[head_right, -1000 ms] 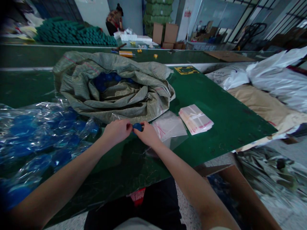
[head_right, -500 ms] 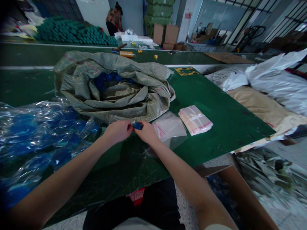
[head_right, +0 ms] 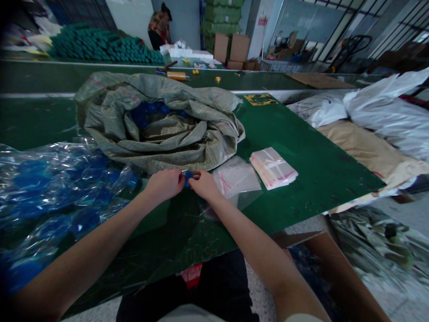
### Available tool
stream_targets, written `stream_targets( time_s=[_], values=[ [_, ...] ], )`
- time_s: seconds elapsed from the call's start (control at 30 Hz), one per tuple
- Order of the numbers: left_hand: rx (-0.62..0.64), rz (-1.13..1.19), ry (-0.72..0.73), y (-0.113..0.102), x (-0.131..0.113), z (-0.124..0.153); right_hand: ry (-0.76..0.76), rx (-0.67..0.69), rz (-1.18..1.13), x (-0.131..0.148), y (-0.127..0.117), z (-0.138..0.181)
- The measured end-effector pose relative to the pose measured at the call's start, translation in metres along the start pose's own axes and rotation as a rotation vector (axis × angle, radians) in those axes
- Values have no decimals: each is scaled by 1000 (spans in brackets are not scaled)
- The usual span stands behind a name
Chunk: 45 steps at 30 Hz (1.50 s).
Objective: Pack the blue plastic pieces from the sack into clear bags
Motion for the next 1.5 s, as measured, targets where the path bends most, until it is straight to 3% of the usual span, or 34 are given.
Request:
stream_targets(
  time_s=[0.1,0.33,0.43,0.57,0.73,0.9,1.07,1.33,1.5],
  values=[
    [0,-2,10,0,-1,0,107,9,-147,-2,2,-6],
    [-20,-2,46,-4,-2,3,184,31,-388,3,6,-12],
    [-17,-14,55,-6,0,3,191,51,-391,2,8,-17],
    [25,-40,70,-5,3,1,147,80,-255,1,9,-26],
    [42,-42,54,-6,6,1,64,127,100,3,9,-30],
    [-7,-62,39,-4,5,3,-122,-42,501,22,7,-21],
    [-42,13,-8,-5,7,1,-109,-120,559,37,6,-17],
    [-101,324,-116,-53,34,-5,-273,-101,624,108,-30,-24],
    [-53,482,-115,-71,54,-5,-342,51,693,148,-42,-31]
  ],
)
Point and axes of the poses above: each hand's wrist, its own z-axis away from the middle knuckle, its own y-axis out of the palm, x = y × z, the point moved 4 cm from there along -z, towards the middle knuckle, and after that the axes turned 9 degrees about -y, right-handed, at the moved point
